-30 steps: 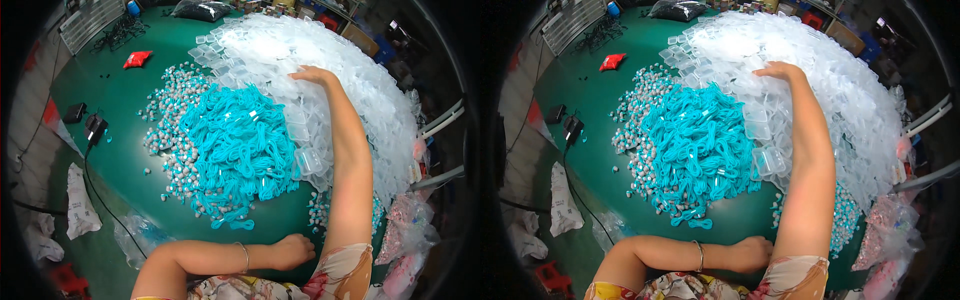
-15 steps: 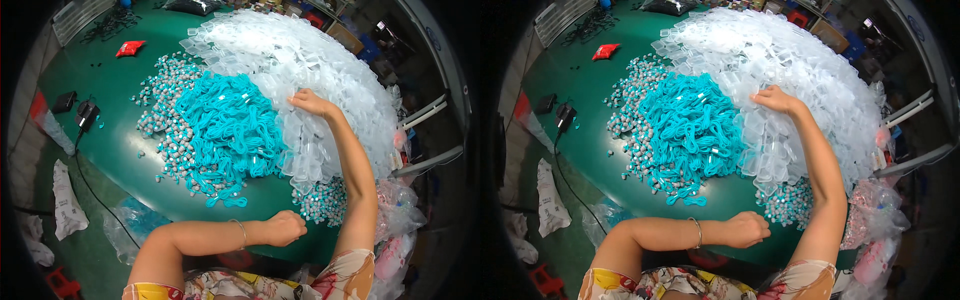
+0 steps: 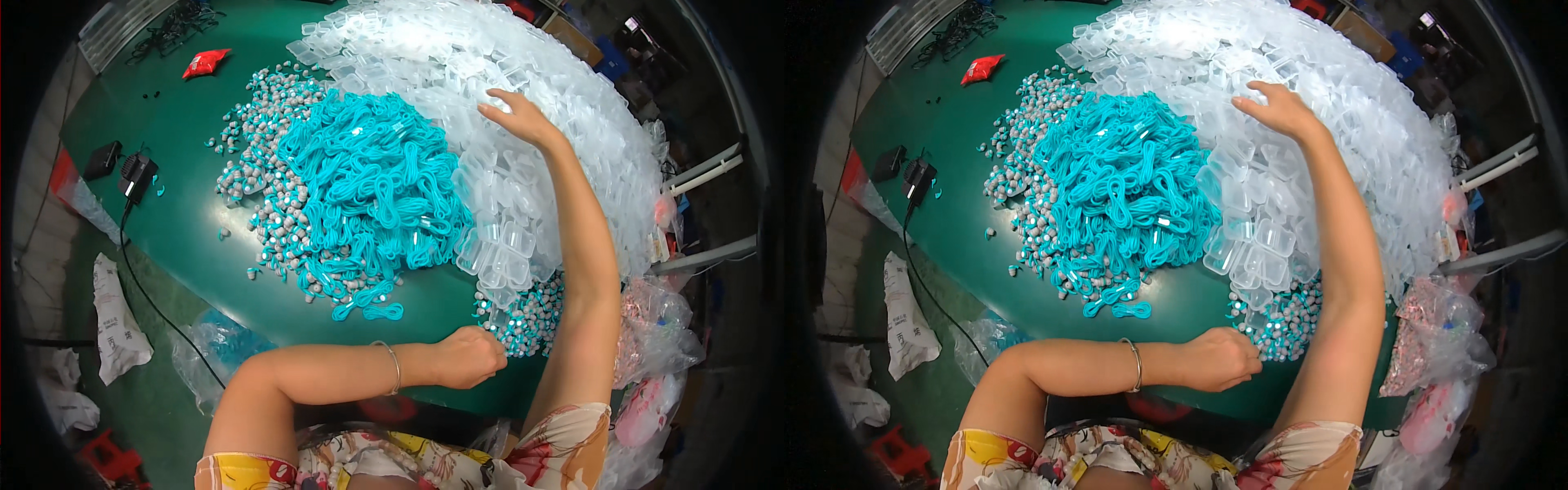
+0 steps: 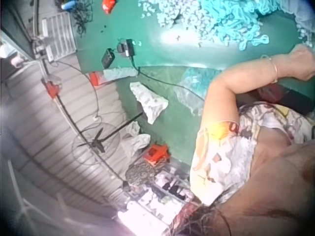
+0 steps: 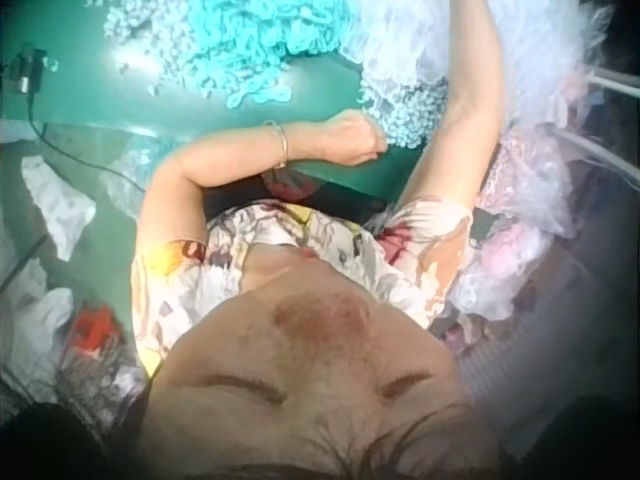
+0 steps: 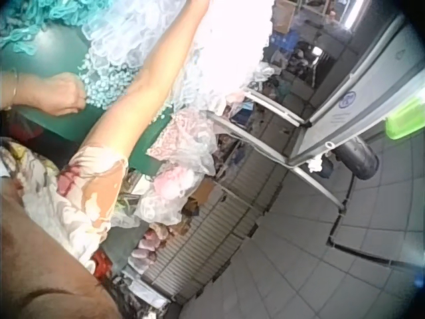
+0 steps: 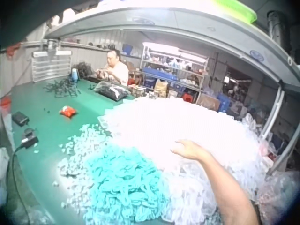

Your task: The person sits at a green workbench and repeatedly picks up small teal and white beads, placing them into small clear plastic containers. They then close the containers and set them aside. The task involves sorting and packaging small items by hand.

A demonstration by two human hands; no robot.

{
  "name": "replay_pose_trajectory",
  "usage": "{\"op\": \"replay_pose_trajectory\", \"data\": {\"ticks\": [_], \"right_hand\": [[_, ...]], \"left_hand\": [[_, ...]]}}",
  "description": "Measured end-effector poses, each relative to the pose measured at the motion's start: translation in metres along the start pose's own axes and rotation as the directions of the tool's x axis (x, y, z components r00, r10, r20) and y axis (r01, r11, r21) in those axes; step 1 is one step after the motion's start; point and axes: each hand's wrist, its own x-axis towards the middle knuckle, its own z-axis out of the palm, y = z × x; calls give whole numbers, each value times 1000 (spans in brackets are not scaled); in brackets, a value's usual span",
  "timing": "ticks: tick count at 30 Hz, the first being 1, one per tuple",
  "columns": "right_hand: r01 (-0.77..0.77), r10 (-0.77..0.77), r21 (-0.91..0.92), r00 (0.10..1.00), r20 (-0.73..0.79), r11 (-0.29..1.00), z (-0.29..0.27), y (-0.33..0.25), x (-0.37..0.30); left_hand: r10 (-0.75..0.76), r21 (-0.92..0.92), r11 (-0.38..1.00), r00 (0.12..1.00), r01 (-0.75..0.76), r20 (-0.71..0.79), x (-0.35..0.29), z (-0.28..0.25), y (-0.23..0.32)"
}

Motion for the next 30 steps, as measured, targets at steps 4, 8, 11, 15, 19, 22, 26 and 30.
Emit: {"op": "replay_pose_trajectory", "data": {"ticks": [4,8,11,15,19,22,26,30], "right_hand": [[-101,88,69,982,168,992,32,6,13],[-154,113,122,950,292,980,21,-23,-9],[-141,116,76,955,274,987,16,-29,-28],[-130,101,95,960,260,987,25,-31,-51],[-137,109,86,957,268,987,35,-29,-63],[-153,145,12,953,266,988,38,-33,-72],[-134,153,-106,965,212,985,28,-67,-100],[-139,155,-150,983,98,979,22,-72,-127]], "left_hand": [[-9,0,1000,1000,9,17,1,-2,-1],[10,-6,1000,999,-9,32,2,-5,-4],[39,-13,999,999,-38,30,3,-5,-5],[55,-5,998,997,-55,57,4,-11,-4],[54,-16,998,998,-54,15,3,-14,-7],[82,43,996,995,-84,49,3,-16,-7],[117,84,989,993,-119,36,-1,-18,-5],[176,126,976,984,-177,23,-11,-16,3]]}}
